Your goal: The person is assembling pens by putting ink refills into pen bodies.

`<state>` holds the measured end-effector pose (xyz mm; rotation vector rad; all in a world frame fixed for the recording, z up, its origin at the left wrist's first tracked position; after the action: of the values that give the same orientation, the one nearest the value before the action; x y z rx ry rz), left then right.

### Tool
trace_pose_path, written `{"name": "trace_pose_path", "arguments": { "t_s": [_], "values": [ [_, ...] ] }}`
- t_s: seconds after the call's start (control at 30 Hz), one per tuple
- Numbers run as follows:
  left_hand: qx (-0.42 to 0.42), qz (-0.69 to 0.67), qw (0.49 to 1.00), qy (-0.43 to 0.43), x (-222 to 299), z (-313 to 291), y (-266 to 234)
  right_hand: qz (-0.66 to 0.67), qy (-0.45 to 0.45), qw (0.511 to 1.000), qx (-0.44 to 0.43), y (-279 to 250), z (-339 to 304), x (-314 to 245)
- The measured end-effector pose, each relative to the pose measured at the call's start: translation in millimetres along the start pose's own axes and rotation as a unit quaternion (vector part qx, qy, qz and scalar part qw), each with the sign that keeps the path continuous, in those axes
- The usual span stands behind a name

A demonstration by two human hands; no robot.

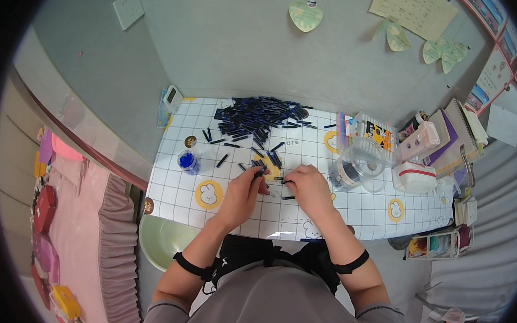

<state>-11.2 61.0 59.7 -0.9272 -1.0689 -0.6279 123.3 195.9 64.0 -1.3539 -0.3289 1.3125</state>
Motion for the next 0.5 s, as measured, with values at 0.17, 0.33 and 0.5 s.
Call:
{"name": "trace_pose_path", "arguments": {
  "t_s": [0.17, 0.33, 0.5],
  "values": [
    [-0.012, -0.012, 0.997, -0.081, -8, -5, 4, -0.042, 0.009, 0.999, -0.013, 13, -3, 4],
    [-0.015, -0.045, 0.997, -0.066, -4, -7, 6, -0.063, -0.007, 0.998, -0.018, 17, -1, 4],
    [-0.033, -0.001, 0.997, -0.070, -10, -6, 11, -0.131, -0.028, 0.991, -0.014, 22, 1, 2]
  ]
}}
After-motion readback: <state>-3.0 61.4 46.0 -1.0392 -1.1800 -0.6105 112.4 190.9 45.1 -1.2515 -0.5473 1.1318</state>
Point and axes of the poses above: each hand's wrist, its own z-axis towards the middle knuckle, its own y-axis out of the palm, x = y × z, the point moved 7 cm from there along z, towards the middle knuckle, and after that the axes turned 1 degree about z, right-handed, at the moved point
